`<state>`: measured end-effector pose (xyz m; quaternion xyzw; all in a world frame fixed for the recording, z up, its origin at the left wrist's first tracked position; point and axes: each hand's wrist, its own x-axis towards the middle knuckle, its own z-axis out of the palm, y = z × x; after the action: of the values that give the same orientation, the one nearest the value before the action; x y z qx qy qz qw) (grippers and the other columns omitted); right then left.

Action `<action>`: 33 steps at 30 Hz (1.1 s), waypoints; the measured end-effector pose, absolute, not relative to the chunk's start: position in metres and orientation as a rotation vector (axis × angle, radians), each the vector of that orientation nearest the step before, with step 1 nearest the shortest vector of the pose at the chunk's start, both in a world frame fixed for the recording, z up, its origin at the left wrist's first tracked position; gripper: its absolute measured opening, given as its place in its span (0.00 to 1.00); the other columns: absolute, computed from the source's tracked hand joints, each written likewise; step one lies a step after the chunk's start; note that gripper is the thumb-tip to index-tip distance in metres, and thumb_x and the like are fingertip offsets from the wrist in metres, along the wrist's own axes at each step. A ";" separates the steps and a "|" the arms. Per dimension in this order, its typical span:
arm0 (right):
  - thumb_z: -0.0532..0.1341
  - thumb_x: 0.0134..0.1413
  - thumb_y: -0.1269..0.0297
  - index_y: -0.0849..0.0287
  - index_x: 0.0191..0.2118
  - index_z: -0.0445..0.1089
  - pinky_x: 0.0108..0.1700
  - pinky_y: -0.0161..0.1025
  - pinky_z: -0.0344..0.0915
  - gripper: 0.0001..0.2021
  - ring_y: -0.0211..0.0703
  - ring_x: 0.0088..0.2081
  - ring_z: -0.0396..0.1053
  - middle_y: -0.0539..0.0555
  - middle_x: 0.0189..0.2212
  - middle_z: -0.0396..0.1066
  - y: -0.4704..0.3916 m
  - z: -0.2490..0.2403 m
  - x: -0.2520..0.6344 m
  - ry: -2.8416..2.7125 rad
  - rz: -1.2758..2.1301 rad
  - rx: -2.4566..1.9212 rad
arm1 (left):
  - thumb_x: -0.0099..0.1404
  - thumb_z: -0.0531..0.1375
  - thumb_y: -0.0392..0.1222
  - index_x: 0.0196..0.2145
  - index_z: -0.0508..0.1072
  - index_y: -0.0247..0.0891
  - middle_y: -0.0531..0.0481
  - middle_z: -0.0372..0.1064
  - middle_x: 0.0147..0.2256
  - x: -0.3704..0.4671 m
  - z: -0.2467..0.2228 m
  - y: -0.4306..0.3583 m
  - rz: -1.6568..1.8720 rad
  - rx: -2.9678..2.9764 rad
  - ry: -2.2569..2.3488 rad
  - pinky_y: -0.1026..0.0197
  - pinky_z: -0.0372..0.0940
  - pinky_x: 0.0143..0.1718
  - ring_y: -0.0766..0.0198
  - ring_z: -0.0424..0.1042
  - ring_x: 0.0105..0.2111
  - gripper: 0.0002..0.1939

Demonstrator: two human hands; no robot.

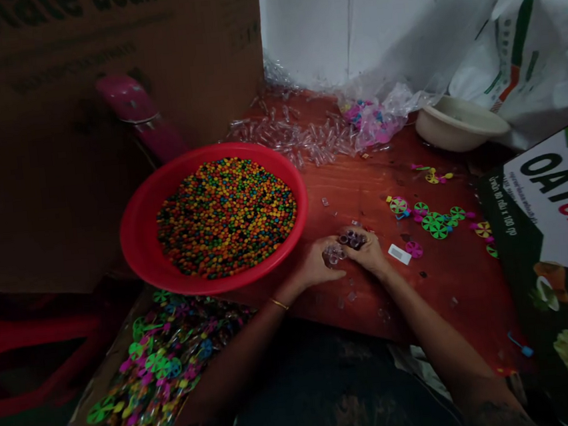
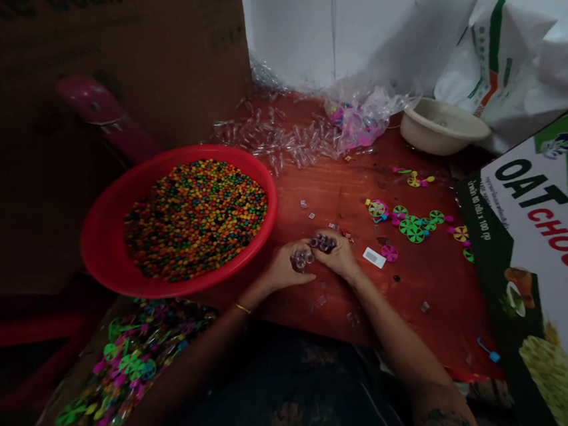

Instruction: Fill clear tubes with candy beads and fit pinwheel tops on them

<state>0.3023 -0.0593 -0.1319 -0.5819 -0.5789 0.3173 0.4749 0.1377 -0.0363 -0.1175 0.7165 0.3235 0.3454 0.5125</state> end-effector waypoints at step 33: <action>0.64 0.40 0.57 0.59 0.33 0.70 0.38 0.44 0.69 0.14 0.45 0.33 0.72 0.57 0.31 0.74 -0.070 -0.127 0.299 -1.296 0.695 -1.448 | 0.45 0.67 0.41 0.36 0.70 0.39 0.48 0.72 0.35 0.061 -0.027 -0.105 1.135 1.953 0.967 0.60 0.67 0.41 0.61 0.71 0.36 0.18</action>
<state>0.2992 -0.0698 -0.1274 -0.6023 -0.5388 0.2891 0.5131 0.0611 -0.1045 -0.0268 0.7487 0.3707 0.4352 0.3355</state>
